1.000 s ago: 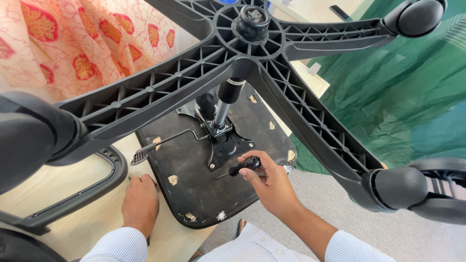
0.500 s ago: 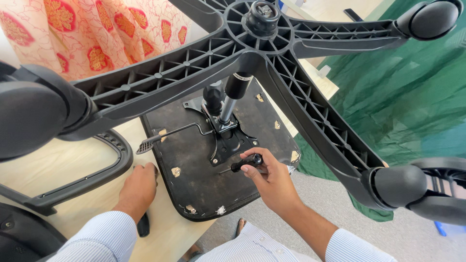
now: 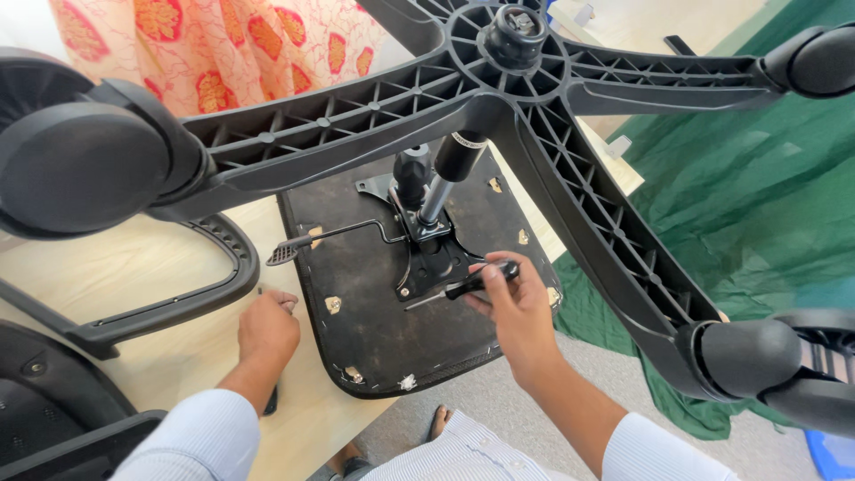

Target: The person uses a screwdriver to remove screws from the underside of an office chair seat and then reattaches the seat to the chair base, tightening the screws to secure it.

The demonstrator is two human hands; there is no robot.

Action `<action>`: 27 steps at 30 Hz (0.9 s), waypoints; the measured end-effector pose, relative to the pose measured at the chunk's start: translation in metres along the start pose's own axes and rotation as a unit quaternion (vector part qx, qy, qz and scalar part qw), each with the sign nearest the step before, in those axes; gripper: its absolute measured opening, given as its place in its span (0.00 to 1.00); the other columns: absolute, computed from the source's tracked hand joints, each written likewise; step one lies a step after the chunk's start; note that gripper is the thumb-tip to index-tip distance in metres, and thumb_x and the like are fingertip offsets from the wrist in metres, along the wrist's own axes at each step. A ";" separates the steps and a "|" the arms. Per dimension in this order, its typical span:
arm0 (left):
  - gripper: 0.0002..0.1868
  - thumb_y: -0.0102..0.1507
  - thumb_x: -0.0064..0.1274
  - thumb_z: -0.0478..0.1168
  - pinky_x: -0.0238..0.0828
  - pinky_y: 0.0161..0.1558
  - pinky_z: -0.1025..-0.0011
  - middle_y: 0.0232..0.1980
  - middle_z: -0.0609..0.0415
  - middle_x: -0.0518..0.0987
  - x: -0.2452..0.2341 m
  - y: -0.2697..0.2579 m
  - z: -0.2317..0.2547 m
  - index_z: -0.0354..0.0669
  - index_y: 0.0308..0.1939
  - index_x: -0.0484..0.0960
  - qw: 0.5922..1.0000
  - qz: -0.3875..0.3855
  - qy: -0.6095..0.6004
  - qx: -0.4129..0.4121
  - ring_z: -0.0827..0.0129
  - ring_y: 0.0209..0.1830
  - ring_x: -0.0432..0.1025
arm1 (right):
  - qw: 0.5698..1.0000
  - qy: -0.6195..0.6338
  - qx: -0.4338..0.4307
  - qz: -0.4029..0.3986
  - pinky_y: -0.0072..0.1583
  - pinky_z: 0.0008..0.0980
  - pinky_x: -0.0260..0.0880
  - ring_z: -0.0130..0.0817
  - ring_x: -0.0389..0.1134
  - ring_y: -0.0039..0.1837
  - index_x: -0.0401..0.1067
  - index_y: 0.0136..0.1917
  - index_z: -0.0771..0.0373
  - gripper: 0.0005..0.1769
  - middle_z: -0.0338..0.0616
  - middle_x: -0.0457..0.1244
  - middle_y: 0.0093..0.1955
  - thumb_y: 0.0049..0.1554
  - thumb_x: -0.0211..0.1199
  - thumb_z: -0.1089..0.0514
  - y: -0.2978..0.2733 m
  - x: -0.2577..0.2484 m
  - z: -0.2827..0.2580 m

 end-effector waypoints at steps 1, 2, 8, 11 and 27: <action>0.10 0.67 0.51 0.39 0.72 0.55 0.55 0.48 0.44 0.85 0.004 -0.004 0.000 0.48 0.47 0.87 0.999 0.016 -0.026 -0.020 0.49 0.53 0.77 | 0.999 0.041 0.032 0.005 0.60 0.43 0.74 0.31 0.71 0.55 0.64 0.61 0.61 0.14 0.42 0.66 0.52 0.65 0.51 0.54 0.006 0.001 -0.001; 0.10 0.67 0.51 0.39 0.73 0.54 0.56 0.46 0.45 0.86 0.007 -0.009 -0.001 0.48 0.47 0.87 0.997 0.033 -0.050 -0.040 0.50 0.52 0.78 | 0.994 0.082 0.065 0.009 0.59 0.47 0.75 0.33 0.70 0.54 0.62 0.61 0.59 0.14 0.42 0.65 0.51 0.66 0.49 0.52 0.011 0.003 -0.001; 0.10 0.66 0.54 0.42 0.73 0.54 0.57 0.49 0.47 0.85 0.022 -0.041 0.007 0.49 0.47 0.87 0.988 0.022 -0.067 -0.138 0.51 0.52 0.78 | 0.957 0.263 0.124 -0.018 0.62 0.60 0.74 0.43 0.66 0.53 0.56 0.57 0.59 0.12 0.49 0.61 0.48 0.69 0.50 0.50 0.046 0.033 -0.007; 0.10 0.66 0.54 0.43 0.73 0.54 0.58 0.48 0.46 0.85 0.022 -0.050 0.014 0.50 0.47 0.87 0.981 0.023 -0.068 -0.182 0.52 0.52 0.79 | 0.952 0.272 0.118 -0.071 0.64 0.57 0.73 0.38 0.65 0.55 0.60 0.59 0.57 0.12 0.45 0.63 0.55 0.67 0.49 0.50 0.056 0.048 -0.015; 0.10 0.65 0.54 0.40 0.75 0.54 0.59 0.47 0.46 0.86 0.044 -0.064 0.027 0.49 0.46 0.88 0.965 -0.039 -0.153 -0.210 0.53 0.51 0.80 | 0.981 0.157 0.062 -0.092 0.64 0.55 0.73 0.32 0.64 0.57 0.66 0.56 0.54 0.11 0.38 0.63 0.62 0.67 0.51 0.48 0.080 0.062 -0.028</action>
Point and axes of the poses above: each hand's wrist, its own y-axis towards the middle knuckle, its own x-axis out of the palm, z = x × y, the point moved 2 cm from there along y, towards the middle knuckle
